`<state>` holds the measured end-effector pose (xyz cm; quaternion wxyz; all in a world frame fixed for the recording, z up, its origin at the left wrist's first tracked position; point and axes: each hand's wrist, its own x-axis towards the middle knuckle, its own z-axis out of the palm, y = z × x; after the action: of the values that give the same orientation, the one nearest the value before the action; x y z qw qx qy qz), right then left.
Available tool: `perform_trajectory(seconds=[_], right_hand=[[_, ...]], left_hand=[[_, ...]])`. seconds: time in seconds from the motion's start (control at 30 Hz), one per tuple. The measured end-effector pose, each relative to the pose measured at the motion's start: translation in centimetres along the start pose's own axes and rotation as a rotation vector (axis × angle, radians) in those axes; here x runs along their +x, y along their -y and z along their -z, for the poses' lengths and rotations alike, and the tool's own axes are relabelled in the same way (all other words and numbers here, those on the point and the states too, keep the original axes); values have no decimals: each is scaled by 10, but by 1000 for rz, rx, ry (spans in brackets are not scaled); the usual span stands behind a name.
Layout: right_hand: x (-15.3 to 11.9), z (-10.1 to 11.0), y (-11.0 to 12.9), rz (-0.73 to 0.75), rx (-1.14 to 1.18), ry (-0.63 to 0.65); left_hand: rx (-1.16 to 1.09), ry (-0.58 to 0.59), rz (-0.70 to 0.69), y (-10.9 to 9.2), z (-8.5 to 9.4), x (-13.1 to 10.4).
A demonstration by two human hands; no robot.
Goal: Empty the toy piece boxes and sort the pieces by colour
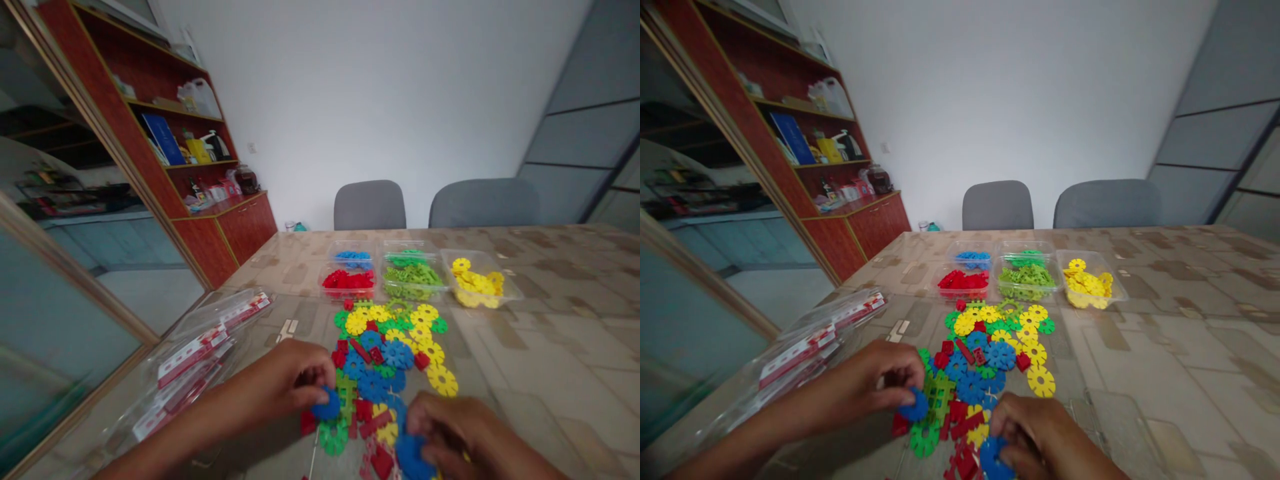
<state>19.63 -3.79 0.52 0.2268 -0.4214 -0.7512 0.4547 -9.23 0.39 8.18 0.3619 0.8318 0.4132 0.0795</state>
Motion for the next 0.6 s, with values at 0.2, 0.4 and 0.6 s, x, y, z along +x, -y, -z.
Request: perform_trajectory(seconds=[0.2,0.4,0.6], right_hand=[[18,16,1,20,-19,-120],[3,42,-18,28,-211,-120],[6,49,-15,81,-310,-74]], left_hand=[[-172,88,-145,-14,-20,60],[238,116,-175,-19,-47,78],[355,109,-156,-25,-60,80]])
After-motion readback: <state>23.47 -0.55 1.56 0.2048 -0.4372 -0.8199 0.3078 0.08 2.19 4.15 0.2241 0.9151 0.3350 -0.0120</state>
